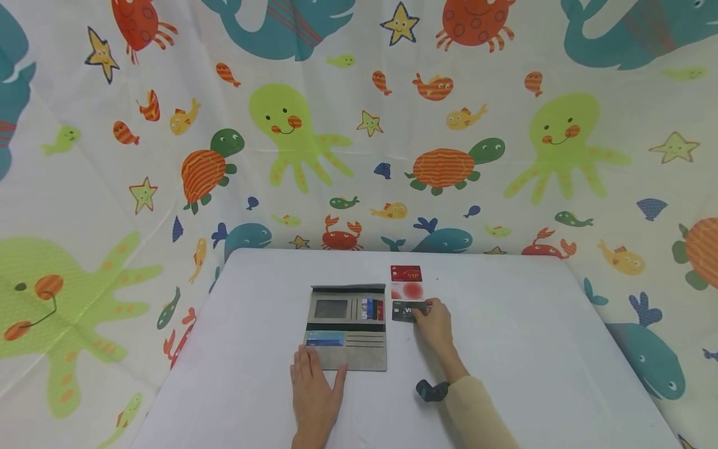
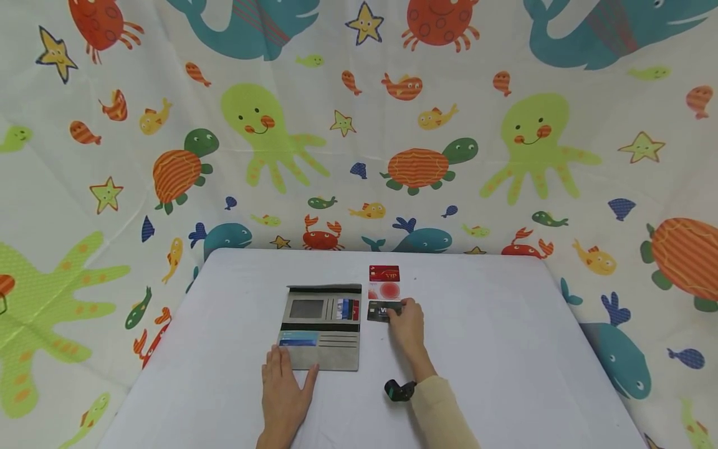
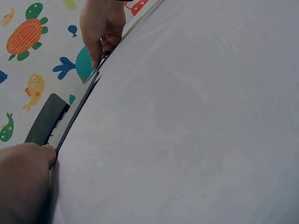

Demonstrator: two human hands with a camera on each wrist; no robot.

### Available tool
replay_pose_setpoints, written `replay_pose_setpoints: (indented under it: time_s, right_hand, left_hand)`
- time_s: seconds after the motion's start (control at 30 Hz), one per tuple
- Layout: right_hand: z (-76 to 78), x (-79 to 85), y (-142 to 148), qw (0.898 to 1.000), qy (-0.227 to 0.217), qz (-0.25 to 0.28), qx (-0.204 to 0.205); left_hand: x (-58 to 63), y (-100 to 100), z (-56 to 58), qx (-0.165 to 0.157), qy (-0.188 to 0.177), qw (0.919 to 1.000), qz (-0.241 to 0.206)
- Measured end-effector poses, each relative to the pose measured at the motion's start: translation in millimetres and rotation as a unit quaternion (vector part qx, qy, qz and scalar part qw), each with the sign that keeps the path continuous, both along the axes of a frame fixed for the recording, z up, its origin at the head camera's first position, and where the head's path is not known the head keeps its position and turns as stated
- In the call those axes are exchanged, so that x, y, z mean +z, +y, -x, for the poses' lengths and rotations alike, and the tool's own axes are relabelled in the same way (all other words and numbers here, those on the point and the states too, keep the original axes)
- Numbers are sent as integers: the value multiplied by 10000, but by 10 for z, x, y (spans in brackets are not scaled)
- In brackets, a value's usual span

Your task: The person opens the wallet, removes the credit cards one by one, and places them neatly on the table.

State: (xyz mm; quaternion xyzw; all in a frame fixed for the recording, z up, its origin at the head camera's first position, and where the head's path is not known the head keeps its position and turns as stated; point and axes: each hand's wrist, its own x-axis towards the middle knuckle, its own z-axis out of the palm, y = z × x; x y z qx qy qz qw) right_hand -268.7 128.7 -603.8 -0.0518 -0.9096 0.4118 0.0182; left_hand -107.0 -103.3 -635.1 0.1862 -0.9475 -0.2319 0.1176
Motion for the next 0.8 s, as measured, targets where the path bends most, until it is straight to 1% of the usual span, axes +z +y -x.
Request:
replay_pose_setpoints:
  time_s: [0.2, 0.3, 0.6, 0.8]
  right_hand:
    - [36, -13, -22, 9998, 12, -50, -190]
    - [58, -32, -26, 9996, 64, -69, -249]
    - [74, -35, -24, 9994, 99, -208, -264]
    - [58, -34, -29, 9993, 121, -284, -205]
  left_hand:
    - [-7, 7, 0, 2, -22, 10000, 19]
    - [-9, 11, 2, -4, 23, 10000, 13]
    - [-12, 18, 10, 2, -67, 10000, -61]
    - [-21, 23, 9, 14, -61, 10000, 12]
